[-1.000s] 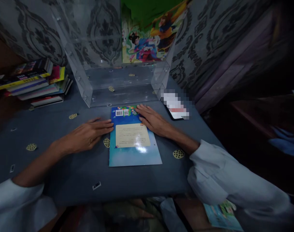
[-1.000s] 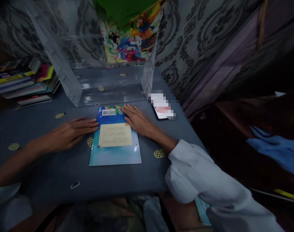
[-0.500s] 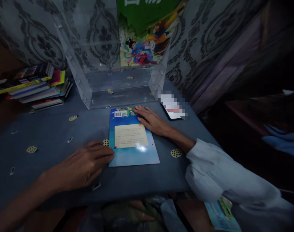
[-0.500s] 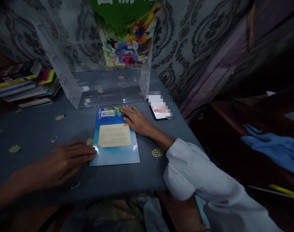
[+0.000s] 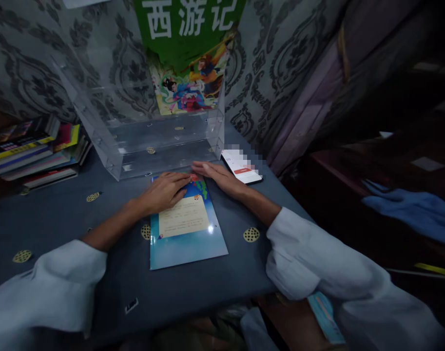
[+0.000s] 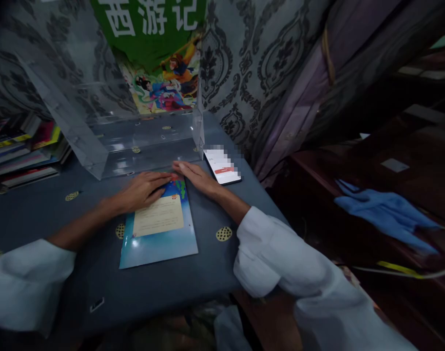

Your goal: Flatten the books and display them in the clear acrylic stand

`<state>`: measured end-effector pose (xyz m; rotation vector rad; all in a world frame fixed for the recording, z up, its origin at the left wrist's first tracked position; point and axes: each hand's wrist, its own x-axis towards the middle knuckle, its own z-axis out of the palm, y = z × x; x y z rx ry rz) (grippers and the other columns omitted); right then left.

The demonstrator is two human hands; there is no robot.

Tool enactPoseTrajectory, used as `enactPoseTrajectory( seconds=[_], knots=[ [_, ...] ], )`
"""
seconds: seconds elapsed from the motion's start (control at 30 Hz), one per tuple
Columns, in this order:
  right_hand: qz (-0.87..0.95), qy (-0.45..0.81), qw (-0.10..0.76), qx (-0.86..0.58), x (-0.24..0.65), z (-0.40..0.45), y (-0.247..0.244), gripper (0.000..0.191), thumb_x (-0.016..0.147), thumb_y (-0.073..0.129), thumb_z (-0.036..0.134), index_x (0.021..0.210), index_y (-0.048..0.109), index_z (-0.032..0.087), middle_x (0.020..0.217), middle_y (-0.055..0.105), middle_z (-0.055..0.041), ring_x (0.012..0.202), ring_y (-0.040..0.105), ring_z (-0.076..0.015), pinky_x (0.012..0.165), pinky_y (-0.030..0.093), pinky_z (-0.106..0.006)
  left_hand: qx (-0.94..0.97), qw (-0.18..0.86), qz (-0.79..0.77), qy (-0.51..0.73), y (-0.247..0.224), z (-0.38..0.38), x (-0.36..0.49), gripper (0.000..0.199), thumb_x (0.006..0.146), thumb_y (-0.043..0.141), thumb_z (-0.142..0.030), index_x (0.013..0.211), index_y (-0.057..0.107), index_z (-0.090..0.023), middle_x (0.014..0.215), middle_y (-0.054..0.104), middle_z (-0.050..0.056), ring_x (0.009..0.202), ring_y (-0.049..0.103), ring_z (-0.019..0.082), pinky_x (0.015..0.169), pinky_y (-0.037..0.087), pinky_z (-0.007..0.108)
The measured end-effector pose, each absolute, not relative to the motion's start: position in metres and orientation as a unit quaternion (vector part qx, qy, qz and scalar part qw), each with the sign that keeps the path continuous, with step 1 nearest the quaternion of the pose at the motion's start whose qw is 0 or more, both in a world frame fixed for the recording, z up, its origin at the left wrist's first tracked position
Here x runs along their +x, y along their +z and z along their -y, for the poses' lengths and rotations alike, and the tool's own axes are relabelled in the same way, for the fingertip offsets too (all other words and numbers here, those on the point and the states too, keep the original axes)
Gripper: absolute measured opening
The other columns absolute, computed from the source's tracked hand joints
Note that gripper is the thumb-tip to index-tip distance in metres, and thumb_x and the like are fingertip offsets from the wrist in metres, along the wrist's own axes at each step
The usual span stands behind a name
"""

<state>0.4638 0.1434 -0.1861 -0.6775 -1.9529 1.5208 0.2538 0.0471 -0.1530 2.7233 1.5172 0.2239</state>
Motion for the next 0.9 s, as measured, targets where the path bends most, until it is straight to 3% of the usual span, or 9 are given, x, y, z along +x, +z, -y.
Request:
enactPoseTrajectory(
  seconds=[0.3, 0.57, 0.7, 0.9],
  knots=[
    [0.746, 0.556, 0.277, -0.24, 0.462, -0.146, -0.19, 0.059, 0.101, 0.041, 0.061, 0.141, 0.056, 0.019, 0.149, 0.057, -0.0099, 0.138, 0.053, -0.0239, 0.123, 0.035, -0.046, 0.927, 0.061, -0.36, 0.089, -0.157, -0.015, 0.302, 0.042, 0.104, 0.035, -0.024, 0.14, 0.057, -0.015, 0.145, 0.059, 0.012, 0.137, 0.053, 0.024, 0.117, 0.038, 0.046],
    [0.794, 0.487, 0.283, -0.231, 0.463, -0.143, -0.193, 0.058, 0.102, 0.039, 0.061, 0.141, 0.057, 0.022, 0.145, 0.06, -0.0092, 0.135, 0.056, -0.0229, 0.12, 0.038, -0.046, 0.945, 0.128, -0.294, 0.068, -0.154, 0.04, 0.319, 0.043, 0.106, 0.036, -0.024, 0.147, 0.048, -0.016, 0.154, 0.05, 0.006, 0.151, 0.033, 0.019, 0.127, 0.022, 0.043],
    [0.856, 0.389, 0.261, -0.218, 0.463, -0.137, -0.191, 0.057, 0.104, 0.035, 0.056, 0.144, 0.054, 0.021, 0.147, 0.059, -0.0094, 0.136, 0.055, -0.0238, 0.118, 0.039, -0.048, 0.944, 0.123, -0.295, 0.082, -0.157, 0.043, 0.319, 0.043, 0.106, 0.038, -0.024, 0.147, 0.047, -0.017, 0.153, 0.051, 0.007, 0.15, 0.034, 0.019, 0.127, 0.023, 0.045],
    [0.924, 0.229, 0.204, -0.226, 0.458, -0.121, -0.193, 0.05, 0.105, 0.037, 0.042, 0.146, 0.05, 0.015, 0.155, 0.048, -0.0144, 0.149, 0.037, -0.0275, 0.123, 0.025, -0.058, 0.955, 0.054, -0.28, 0.084, -0.164, 0.047, 0.32, 0.042, 0.106, 0.035, -0.02, 0.145, 0.049, -0.014, 0.151, 0.053, 0.008, 0.147, 0.04, 0.021, 0.124, 0.03, 0.044]
  ],
)
